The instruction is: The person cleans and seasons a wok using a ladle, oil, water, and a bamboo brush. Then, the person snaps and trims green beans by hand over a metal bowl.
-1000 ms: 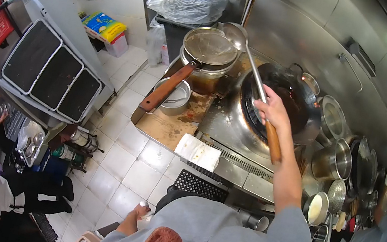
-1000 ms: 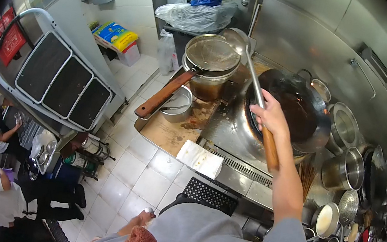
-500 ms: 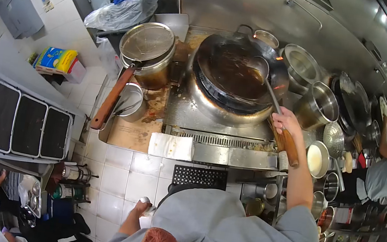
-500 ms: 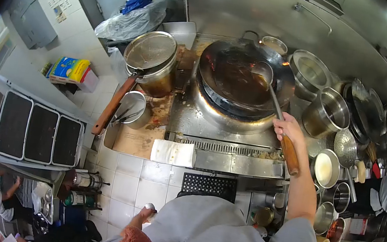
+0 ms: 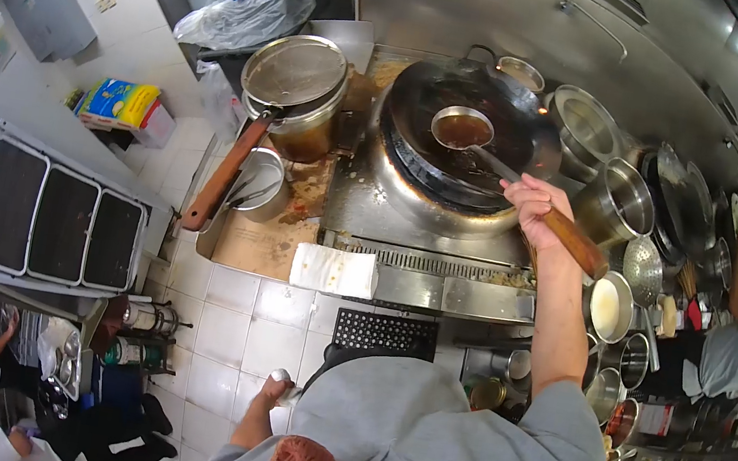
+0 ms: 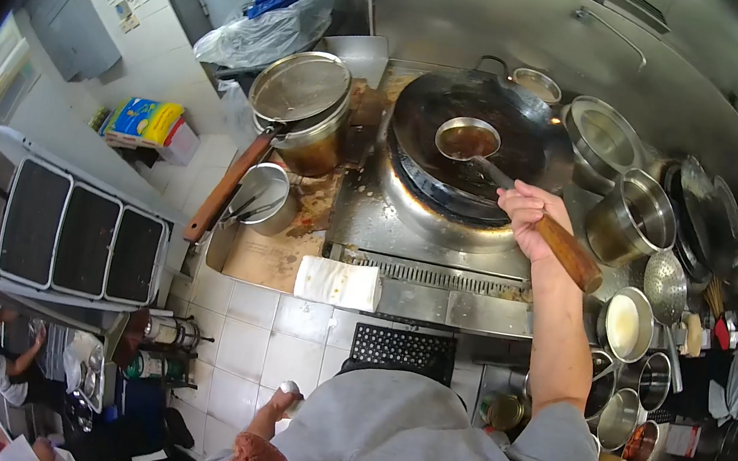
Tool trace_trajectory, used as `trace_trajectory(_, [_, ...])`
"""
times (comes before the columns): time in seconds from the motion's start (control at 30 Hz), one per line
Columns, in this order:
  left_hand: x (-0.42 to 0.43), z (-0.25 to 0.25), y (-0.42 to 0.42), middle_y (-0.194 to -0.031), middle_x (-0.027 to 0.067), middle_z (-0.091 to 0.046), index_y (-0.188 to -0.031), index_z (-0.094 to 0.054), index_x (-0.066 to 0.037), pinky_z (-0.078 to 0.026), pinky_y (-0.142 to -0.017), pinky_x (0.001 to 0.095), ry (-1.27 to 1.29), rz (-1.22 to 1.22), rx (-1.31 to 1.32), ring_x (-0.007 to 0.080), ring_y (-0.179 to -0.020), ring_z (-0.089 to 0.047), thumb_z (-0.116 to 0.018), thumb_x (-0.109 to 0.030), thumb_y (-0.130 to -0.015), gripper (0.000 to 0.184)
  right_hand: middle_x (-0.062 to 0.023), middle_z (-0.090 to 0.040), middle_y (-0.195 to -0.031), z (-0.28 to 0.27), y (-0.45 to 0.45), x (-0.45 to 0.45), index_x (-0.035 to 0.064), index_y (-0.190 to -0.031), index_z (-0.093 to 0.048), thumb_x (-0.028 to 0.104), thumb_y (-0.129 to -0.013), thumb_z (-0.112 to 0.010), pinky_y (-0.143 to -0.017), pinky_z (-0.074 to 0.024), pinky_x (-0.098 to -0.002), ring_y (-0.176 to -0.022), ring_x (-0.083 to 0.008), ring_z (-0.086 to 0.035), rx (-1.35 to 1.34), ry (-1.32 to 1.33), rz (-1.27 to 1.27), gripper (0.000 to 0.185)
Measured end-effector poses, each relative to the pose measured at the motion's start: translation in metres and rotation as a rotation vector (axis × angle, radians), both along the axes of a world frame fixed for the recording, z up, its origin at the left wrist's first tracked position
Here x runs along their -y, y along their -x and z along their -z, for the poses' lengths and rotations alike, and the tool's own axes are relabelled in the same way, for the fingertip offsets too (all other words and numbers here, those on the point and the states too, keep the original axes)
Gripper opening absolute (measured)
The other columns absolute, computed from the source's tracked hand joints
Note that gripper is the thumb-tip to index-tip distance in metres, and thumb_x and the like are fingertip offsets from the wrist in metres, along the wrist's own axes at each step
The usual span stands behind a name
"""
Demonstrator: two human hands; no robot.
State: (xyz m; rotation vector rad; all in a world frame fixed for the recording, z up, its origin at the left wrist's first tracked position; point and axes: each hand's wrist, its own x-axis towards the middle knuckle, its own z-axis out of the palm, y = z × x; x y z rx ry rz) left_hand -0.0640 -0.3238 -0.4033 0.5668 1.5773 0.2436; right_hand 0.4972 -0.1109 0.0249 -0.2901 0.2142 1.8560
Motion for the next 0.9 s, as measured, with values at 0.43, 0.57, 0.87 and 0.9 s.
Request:
trace_trajectory(0.43, [0.079, -0.019, 0.001, -0.082, 0.0097, -0.065, -0.096, -0.062, -0.004, -0.053, -0.053, 0.0408, 0.124, -0.206, -0.055, 0.0232, -0.069, -0.065, -0.067, -0.010, -0.076, 0.022, -0.0068, -0.039, -0.078, -0.067, 0.116, -0.126, -0.0097, -0.134, -0.010, 0.005, -0.096, -0.042, -0.037, -0.0428, -0.0215, -0.050, -0.0116, -0.044, -0.064, -0.130, -0.264, 0.052])
trace_trajectory(0.57, [0.088, 0.001, -0.002, -0.083, 0.0093, -0.066, -0.099, -0.064, -0.006, -0.052, -0.052, 0.0424, 0.142, -0.171, -0.096, 0.0226, -0.068, -0.065, -0.068, -0.017, -0.077, 0.025, -0.0004, -0.042, -0.067, -0.051, 0.163, -0.160, -0.0069, -0.095, -0.040, 0.000, -0.093, -0.046, -0.039, -0.0404, -0.0173, -0.051, -0.0049, -0.046, 0.313, -0.365, -0.410, 0.010])
trace_trajectory(0.87, [0.063, 0.011, 0.008, -0.079, 0.0084, -0.065, -0.090, -0.063, -0.005, -0.052, -0.051, 0.0423, -0.206, 0.274, -0.104, 0.0225, -0.065, -0.064, -0.067, -0.015, -0.078, 0.016, 0.0005, -0.048, -0.065, 0.001, 0.147, -0.119, 0.0012, -0.135, -0.040, 0.002, -0.082, -0.064, -0.035, -0.0401, -0.0247, -0.044, -0.0071, -0.045, 1.592, -0.637, -0.142, 0.058])
trace_trajectory(0.9, [0.058, 0.010, 0.011, -0.079, 0.0083, -0.065, -0.090, -0.063, -0.005, -0.052, -0.050, 0.0424, -0.300, 0.386, -0.123, 0.0225, -0.064, -0.064, -0.067, -0.014, -0.077, 0.016, 0.0007, -0.048, -0.066, 0.001, 0.127, -0.108, 0.0030, -0.139, -0.036, 0.001, -0.082, -0.064, -0.034, -0.0400, -0.0246, -0.045, -0.0070, -0.045, 1.595, -0.613, -0.131, 0.064])
